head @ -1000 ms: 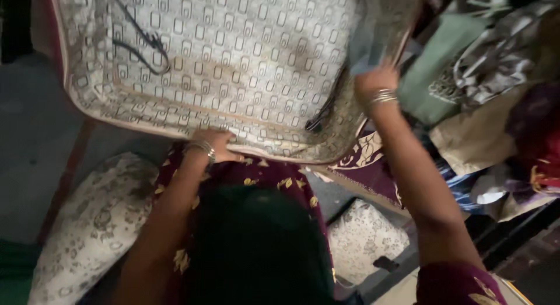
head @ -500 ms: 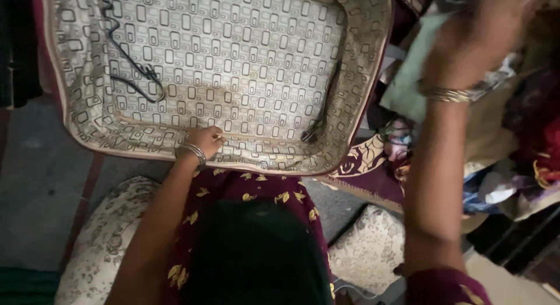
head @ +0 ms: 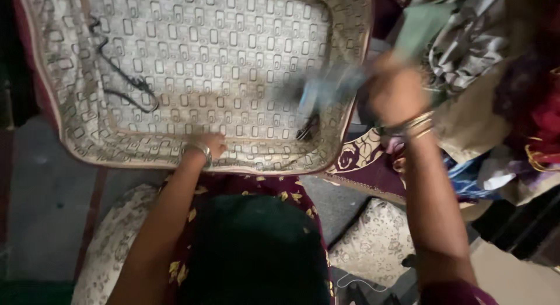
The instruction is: The person folds multiple pieces of clothing and places them into a suitcase, and later wipes the interior of the suitcase with a cloth.
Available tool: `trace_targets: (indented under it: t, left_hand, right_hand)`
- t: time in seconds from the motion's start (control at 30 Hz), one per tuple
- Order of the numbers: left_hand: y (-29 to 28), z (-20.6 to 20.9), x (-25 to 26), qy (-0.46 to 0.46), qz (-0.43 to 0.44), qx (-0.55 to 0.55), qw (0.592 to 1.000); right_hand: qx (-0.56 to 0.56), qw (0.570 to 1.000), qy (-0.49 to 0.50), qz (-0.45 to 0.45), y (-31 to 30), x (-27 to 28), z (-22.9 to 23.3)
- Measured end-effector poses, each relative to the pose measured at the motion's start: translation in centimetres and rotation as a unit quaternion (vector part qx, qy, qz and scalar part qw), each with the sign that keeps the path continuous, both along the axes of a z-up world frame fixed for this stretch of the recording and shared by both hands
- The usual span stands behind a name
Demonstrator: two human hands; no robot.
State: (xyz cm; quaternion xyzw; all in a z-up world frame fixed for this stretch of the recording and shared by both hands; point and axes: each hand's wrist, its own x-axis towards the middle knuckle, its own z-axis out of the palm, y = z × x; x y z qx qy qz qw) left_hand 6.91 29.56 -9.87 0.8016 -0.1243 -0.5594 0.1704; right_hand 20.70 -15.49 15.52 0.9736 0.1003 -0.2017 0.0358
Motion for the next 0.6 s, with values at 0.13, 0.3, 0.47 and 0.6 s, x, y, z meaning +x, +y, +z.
trace_targets:
  t: [0.13, 0.3, 0.47, 0.6]
  left_hand:
    - [0.9, 2.1, 1.6, -0.058, 0.127, -0.011, 0.99]
    - [0.4, 3.5, 2.2, -0.069, 0.147, -0.002, 0.987]
    - [1.7, 5.7, 0.6, -0.016, 0.16, 0.016, 0.987]
    - [6.4, 7.1, 2.6, -0.14, 0.113, 0.101, 0.979]
  right_hand:
    - [0.302, 0.855, -0.417, -0.057, -3.7, 4.5, -1.5]
    - [0.036, 0.989, 0.075, -0.121, -1.2, -0.9, -19.9]
    - [0.277, 0.828, 0.486, -0.028, 7.2, -11.2, -18.5]
    - [0.233, 0.956, 0.023, -0.178, 3.5, -2.7, -16.2]
